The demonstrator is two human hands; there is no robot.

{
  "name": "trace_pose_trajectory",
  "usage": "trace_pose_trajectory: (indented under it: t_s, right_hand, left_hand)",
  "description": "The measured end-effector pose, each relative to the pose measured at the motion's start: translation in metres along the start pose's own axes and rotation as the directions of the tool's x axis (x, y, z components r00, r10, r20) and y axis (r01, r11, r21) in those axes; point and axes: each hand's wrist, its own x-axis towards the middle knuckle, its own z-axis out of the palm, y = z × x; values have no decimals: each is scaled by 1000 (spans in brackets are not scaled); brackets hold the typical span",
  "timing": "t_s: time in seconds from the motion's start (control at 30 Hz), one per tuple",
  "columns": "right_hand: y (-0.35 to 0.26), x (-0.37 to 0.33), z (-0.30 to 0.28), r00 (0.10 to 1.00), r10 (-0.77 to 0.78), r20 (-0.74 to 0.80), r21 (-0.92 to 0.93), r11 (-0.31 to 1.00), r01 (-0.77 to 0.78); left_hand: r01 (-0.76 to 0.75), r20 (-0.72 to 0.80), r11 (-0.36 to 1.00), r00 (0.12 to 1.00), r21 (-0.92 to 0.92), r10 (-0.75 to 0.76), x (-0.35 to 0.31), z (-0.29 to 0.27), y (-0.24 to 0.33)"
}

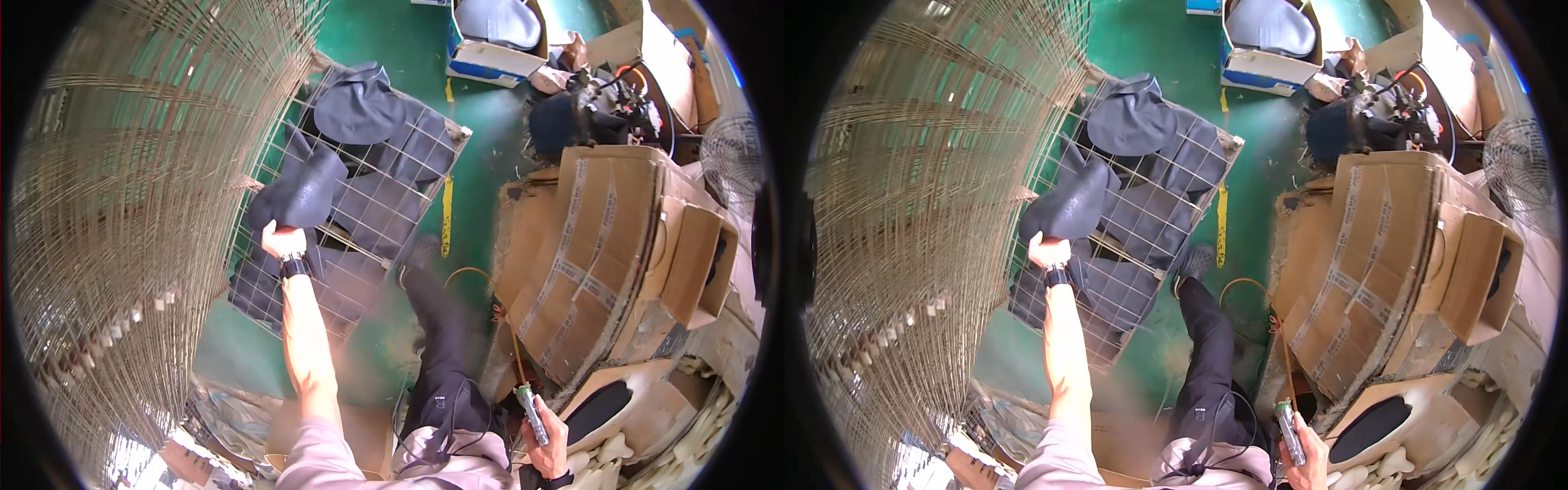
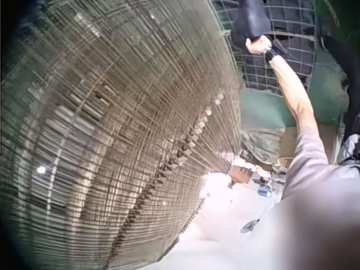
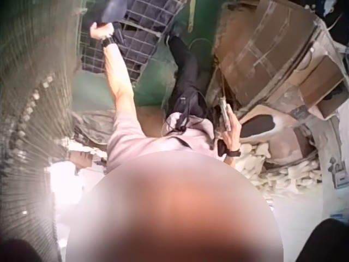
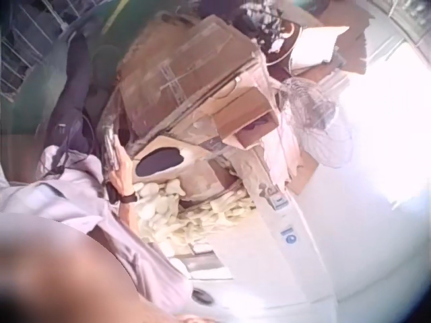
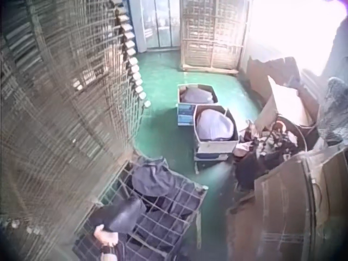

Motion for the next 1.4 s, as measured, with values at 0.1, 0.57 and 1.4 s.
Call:
trace_pose_trajectory:
  t_s: [0.1,0.57,1.4]
  right_hand:
    - [-5,14,15,1000,3,13,5,1000,-3]
    - [68,-154,6,890,267,-369,457,886,-76]
    - [321,-460,30,165,519,-839,544,807,230]
  left_hand:
    - [300,-333,810,933,504,-138,24,-46,-25]
    - [-478,-11,-376,607,794,-794,-288,-96,-222]
    - [-670,-111,-279,283,688,-953,-442,-89,-285]
